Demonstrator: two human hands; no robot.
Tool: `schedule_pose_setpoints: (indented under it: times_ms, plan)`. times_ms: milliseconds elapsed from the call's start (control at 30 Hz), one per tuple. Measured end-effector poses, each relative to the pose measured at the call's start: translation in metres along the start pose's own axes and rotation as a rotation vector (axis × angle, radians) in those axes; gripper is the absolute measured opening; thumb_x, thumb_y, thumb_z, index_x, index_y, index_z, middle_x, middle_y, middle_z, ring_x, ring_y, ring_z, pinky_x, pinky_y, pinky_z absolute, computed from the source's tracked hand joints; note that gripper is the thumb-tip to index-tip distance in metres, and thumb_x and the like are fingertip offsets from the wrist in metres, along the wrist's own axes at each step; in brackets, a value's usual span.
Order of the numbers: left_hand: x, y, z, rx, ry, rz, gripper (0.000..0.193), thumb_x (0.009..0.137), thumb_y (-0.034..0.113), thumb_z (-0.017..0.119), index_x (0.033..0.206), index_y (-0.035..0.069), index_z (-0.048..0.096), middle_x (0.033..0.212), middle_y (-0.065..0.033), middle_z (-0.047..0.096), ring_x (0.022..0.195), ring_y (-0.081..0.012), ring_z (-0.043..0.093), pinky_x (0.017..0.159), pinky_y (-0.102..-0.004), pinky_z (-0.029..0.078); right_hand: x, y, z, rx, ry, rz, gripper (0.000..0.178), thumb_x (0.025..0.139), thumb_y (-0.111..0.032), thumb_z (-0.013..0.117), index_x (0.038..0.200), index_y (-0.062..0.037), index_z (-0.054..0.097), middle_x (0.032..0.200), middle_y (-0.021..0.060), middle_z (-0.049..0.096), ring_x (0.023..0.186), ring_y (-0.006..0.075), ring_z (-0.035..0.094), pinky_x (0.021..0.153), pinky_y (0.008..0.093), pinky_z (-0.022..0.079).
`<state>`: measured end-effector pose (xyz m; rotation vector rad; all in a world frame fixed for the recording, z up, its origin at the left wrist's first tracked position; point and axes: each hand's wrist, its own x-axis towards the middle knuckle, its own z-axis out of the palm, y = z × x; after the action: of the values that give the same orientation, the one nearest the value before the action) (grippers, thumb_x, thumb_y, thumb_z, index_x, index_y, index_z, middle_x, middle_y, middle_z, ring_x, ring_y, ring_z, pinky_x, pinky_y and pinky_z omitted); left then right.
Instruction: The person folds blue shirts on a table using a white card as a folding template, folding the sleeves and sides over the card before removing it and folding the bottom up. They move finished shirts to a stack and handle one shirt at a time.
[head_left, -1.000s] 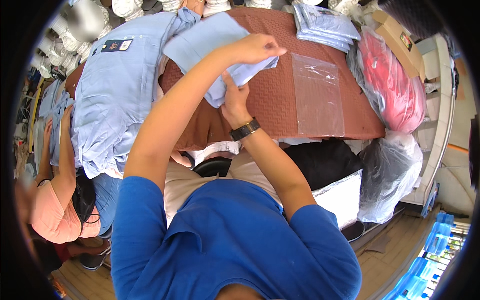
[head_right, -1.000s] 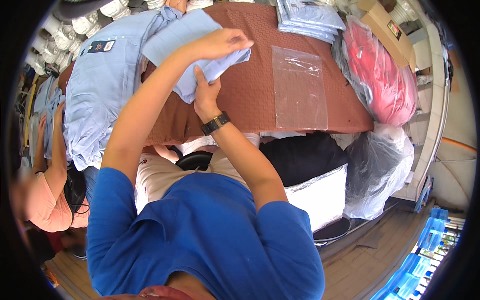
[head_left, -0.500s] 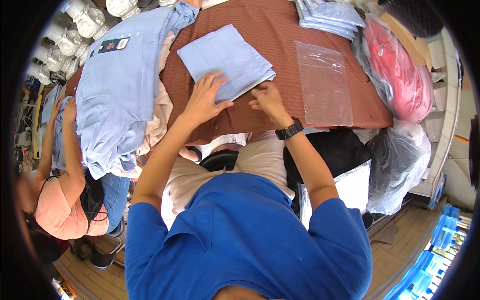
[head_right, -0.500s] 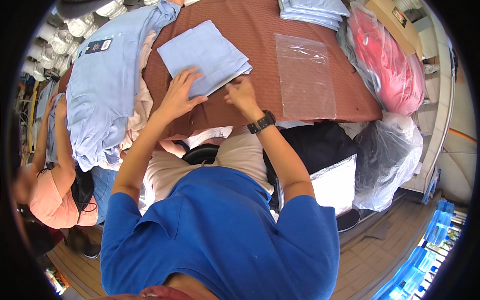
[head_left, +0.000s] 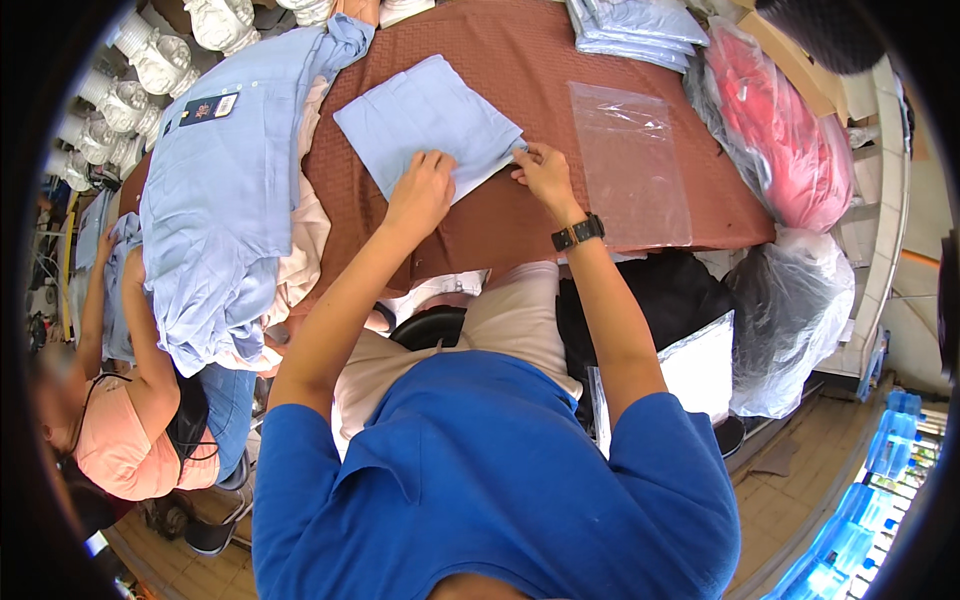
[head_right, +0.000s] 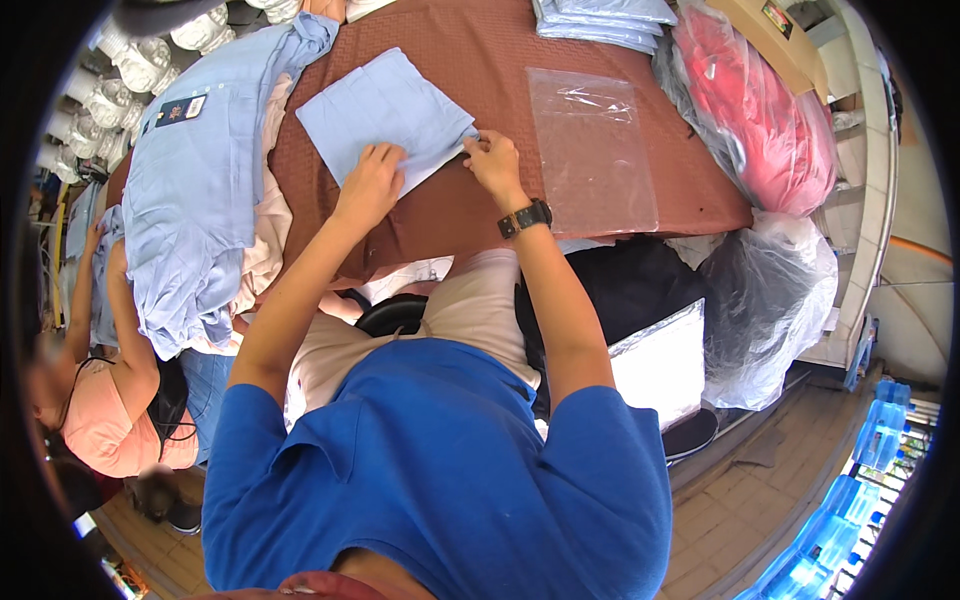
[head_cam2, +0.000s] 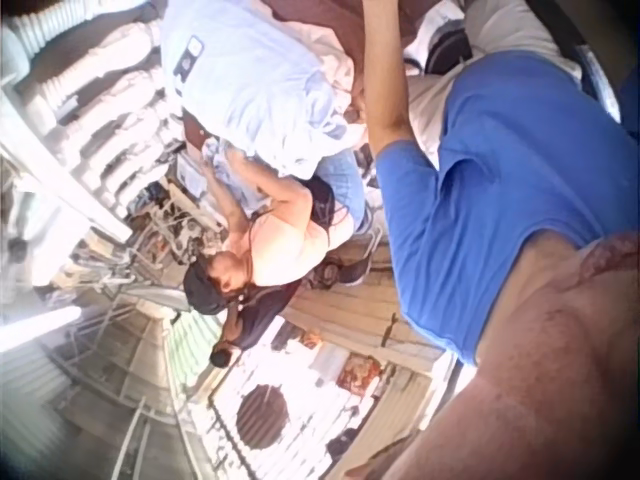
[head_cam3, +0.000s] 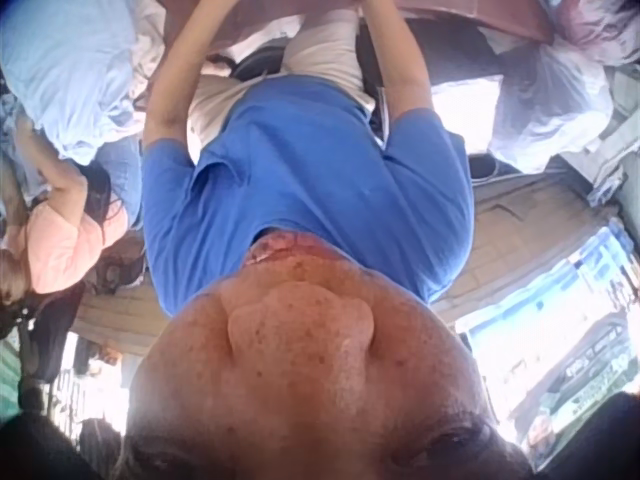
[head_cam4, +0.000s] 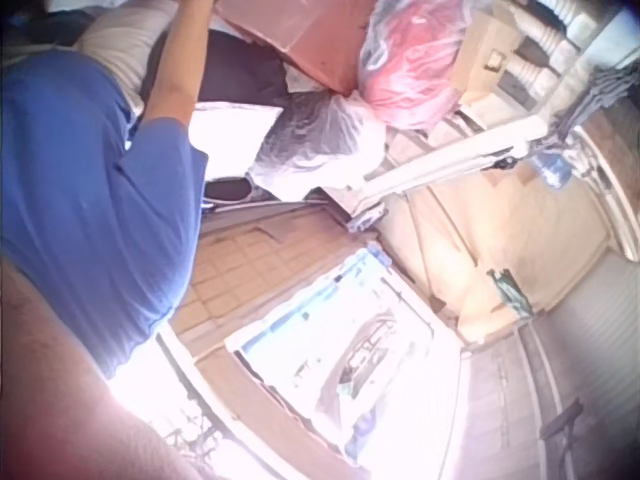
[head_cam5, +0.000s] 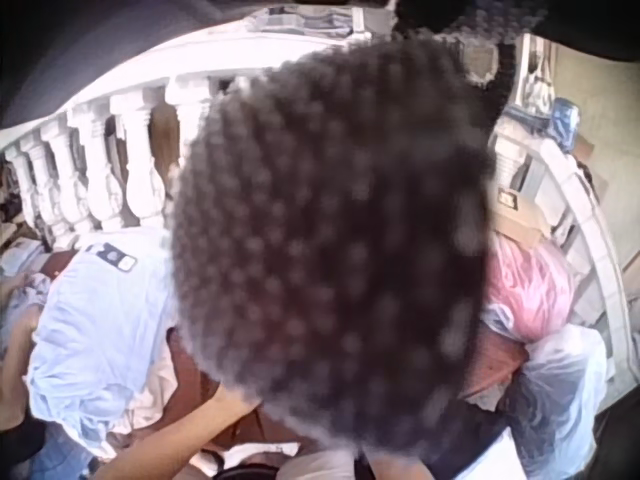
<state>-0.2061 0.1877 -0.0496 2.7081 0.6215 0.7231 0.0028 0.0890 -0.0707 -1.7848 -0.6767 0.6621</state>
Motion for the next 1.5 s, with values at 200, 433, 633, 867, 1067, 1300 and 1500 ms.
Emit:
schedule_pose_setpoints:
  times_ms: [200,433,633,867,1067,1300,1500]
  plan:
    - [0.052,-0.017,-0.053,-0.142,0.123,-0.192,0.017,0.094,0.007,0.054,0.111,0.005,0.050,0.081,-0.0260,0.064,0.080,-0.0479,0.063,0.069,-0.0556,0.047,-0.006,-0.011,0.009,0.418,-0.143,0.261,0.044,0.096,-0.024,0.065,0.117,0.0147,0.056,0.107,0.0192,0.066,0.087,0.0243,0.070,0.076,0.0328,0.062]
    - [0.111,-0.049,-0.108,0.035,0.171,0.101,0.019,0.089,-0.001,0.050,0.096,0.008,0.065,0.093,-0.0167,0.063,0.093,-0.0397,0.063,0.078,-0.0486,0.048,-0.025,-0.015,0.059,0.589,-0.223,0.321,0.036,0.094,-0.017,0.067,0.113,0.0109,0.056,0.111,0.0182,0.063,0.095,0.0269,0.068,0.080,0.0375,0.063]
    - [0.151,-0.074,-0.129,0.292,0.295,0.212,0.031,0.093,0.002,0.047,0.110,0.010,0.071,0.101,-0.0168,0.067,0.096,-0.0358,0.065,0.083,-0.0419,0.050,-0.036,-0.023,0.083,0.685,-0.146,0.285,0.026,0.095,-0.006,0.060,0.112,0.0112,0.053,0.110,0.0186,0.062,0.092,0.0260,0.068,0.070,0.0365,0.065]
    - [0.186,-0.096,-0.176,0.350,0.263,0.135,0.031,0.095,0.003,0.046,0.113,0.009,0.070,0.107,-0.0154,0.068,0.100,-0.0313,0.065,0.087,-0.0381,0.049,-0.075,-0.026,0.029,0.583,-0.125,0.289,0.027,0.094,-0.008,0.062,0.114,0.0086,0.054,0.109,0.0164,0.064,0.093,0.0240,0.068,0.066,0.0337,0.065]
    - [0.206,-0.102,-0.184,0.288,0.184,0.098,0.031,0.097,0.004,0.045,0.116,0.008,0.070,0.112,-0.0142,0.069,0.103,-0.0276,0.065,0.091,-0.0349,0.048,-0.109,-0.022,-0.046,0.478,-0.166,0.357,0.030,0.092,-0.013,0.067,0.115,0.0067,0.061,0.107,0.0145,0.068,0.090,0.0227,0.070,0.067,0.0320,0.064]
    - [0.167,-0.125,-0.207,-0.052,0.054,-0.097,0.033,0.100,0.007,0.042,0.120,0.004,0.068,0.116,-0.0114,0.071,0.106,-0.0197,0.065,0.095,-0.0301,0.046,-0.073,-0.041,-0.149,0.357,-0.344,0.333,0.033,0.093,-0.019,0.068,0.114,0.0067,0.062,0.101,0.0130,0.070,0.085,0.0199,0.072,0.067,0.0329,0.064]
    - [0.093,-0.123,-0.191,-0.231,0.066,-0.289,0.034,0.101,0.008,0.041,0.121,0.002,0.068,0.118,-0.0110,0.070,0.110,-0.0157,0.062,0.099,-0.0286,0.043,-0.039,-0.020,-0.170,0.298,-0.347,0.272,0.033,0.093,-0.022,0.070,0.113,0.0038,0.064,0.099,0.0099,0.071,0.087,0.0157,0.071,0.070,0.0291,0.060]
